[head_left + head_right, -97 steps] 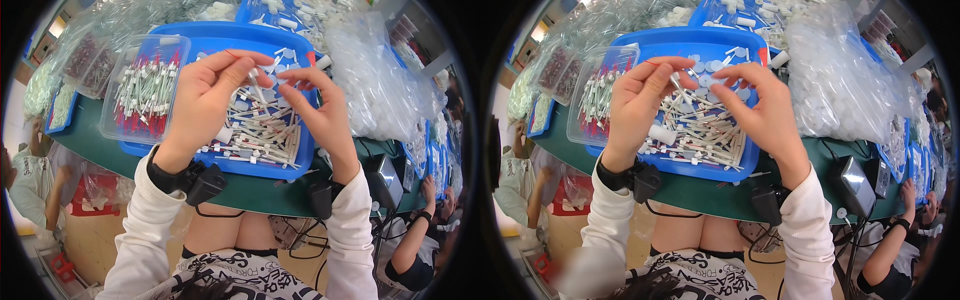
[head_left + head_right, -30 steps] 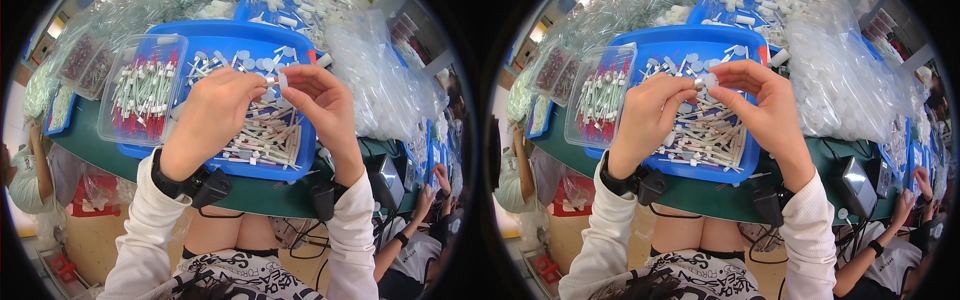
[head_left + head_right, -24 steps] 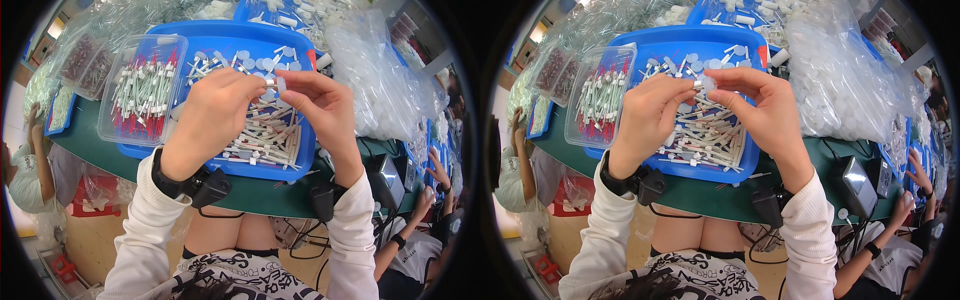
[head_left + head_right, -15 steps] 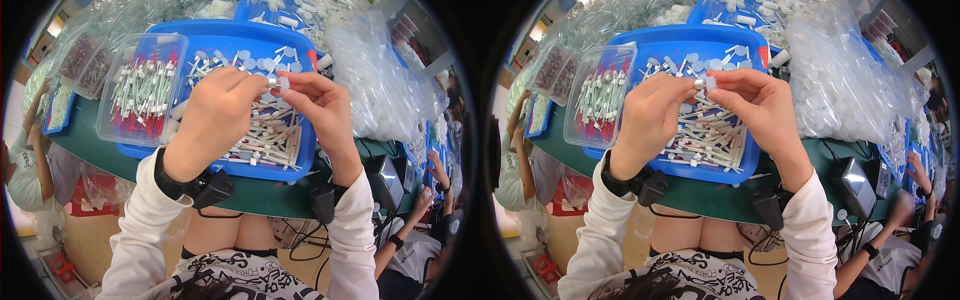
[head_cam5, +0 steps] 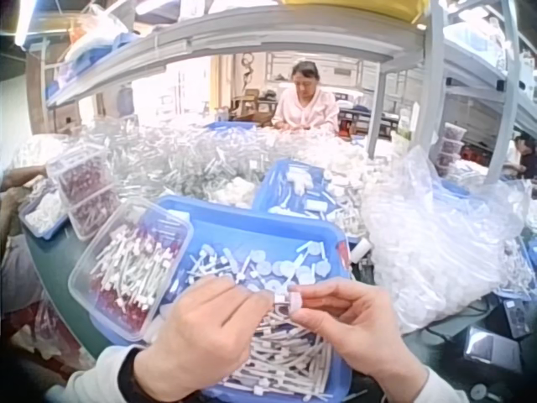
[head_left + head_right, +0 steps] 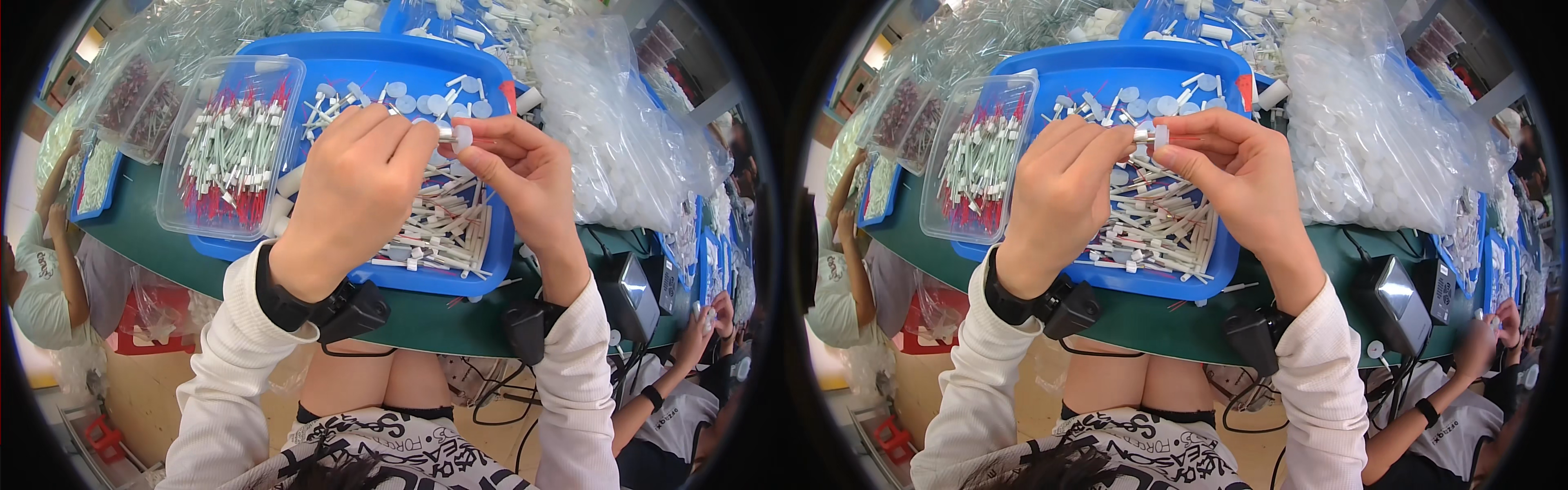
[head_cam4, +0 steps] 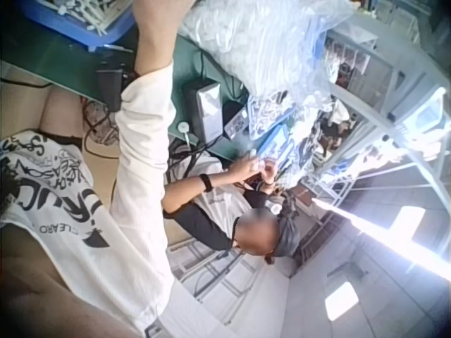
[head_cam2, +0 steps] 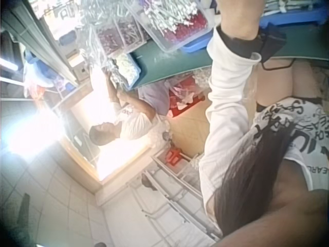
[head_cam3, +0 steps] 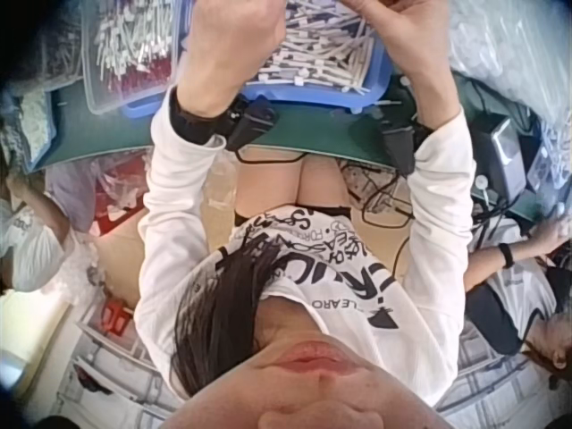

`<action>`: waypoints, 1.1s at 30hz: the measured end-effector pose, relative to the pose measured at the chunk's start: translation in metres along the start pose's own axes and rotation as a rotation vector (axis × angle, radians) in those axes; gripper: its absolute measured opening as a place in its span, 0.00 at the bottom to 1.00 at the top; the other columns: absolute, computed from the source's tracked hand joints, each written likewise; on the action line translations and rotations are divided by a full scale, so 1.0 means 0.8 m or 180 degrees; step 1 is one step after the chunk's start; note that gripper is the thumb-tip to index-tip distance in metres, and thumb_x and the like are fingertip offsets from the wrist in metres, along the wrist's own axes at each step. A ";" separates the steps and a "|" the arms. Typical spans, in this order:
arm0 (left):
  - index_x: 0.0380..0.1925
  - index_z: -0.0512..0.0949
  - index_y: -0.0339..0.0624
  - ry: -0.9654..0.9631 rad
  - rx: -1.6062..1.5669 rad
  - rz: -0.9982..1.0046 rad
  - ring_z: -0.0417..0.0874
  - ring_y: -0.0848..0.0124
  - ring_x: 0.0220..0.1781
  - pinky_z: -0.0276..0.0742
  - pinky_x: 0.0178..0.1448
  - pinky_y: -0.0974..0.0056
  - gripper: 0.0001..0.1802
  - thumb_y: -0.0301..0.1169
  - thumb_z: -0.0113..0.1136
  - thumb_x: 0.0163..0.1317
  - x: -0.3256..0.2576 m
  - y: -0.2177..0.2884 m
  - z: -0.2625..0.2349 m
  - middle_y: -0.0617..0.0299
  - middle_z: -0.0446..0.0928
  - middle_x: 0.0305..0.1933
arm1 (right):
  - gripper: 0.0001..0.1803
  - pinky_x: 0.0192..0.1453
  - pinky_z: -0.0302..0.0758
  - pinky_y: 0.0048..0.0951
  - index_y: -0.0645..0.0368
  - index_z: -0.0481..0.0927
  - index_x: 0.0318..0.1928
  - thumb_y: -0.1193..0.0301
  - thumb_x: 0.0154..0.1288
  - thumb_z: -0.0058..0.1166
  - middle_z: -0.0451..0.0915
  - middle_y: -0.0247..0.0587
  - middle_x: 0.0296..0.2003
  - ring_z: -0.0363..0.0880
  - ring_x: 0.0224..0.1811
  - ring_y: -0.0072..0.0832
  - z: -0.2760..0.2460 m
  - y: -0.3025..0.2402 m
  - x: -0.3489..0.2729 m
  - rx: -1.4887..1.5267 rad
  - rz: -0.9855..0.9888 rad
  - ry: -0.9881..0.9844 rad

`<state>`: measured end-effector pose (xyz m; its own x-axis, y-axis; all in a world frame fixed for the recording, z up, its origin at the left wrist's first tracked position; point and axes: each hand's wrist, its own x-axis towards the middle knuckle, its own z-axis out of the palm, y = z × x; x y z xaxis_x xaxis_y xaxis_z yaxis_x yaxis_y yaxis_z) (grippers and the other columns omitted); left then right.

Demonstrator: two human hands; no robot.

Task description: The person sits at a workbench and assembles small white plastic components by hand. They pick up a cylindrical piece and a flat disc, fit them together, and place the finished unit into a blue tray. The process is repeated continuously with parts from a clear container.

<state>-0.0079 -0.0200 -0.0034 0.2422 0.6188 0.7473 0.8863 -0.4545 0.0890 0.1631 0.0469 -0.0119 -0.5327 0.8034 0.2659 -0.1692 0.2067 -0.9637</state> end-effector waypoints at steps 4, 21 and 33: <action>0.34 0.78 0.35 0.0048 0.0071 0.0112 0.75 0.60 0.29 0.69 0.35 0.60 0.15 0.14 0.57 0.43 0.002 0.002 -0.003 0.58 0.75 0.26 | 0.11 0.49 0.77 0.23 0.67 0.80 0.43 0.78 0.59 0.60 0.83 0.43 0.39 0.82 0.43 0.25 -0.005 -0.001 0.000 0.0232 0.0262 -0.0126; 0.34 0.78 0.33 -0.0135 0.0082 0.0131 0.75 0.59 0.31 0.71 0.36 0.59 0.16 0.14 0.55 0.40 -0.001 0.003 -0.005 0.57 0.75 0.27 | 0.10 0.47 0.77 0.24 0.70 0.79 0.40 0.79 0.57 0.60 0.83 0.44 0.37 0.82 0.40 0.25 -0.008 0.002 0.001 -0.0058 0.0052 -0.0260; 0.34 0.78 0.34 -0.0082 -0.0110 0.0103 0.75 0.60 0.30 0.71 0.36 0.60 0.14 0.13 0.56 0.44 -0.002 -0.001 0.000 0.57 0.76 0.26 | 0.11 0.48 0.76 0.24 0.70 0.79 0.42 0.76 0.60 0.59 0.83 0.43 0.37 0.82 0.40 0.25 -0.006 0.002 0.001 -0.0057 0.0008 -0.0300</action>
<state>-0.0088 -0.0210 -0.0046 0.2810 0.6196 0.7329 0.8638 -0.4961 0.0882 0.1664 0.0503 -0.0136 -0.6090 0.7480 0.2640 -0.1533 0.2155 -0.9644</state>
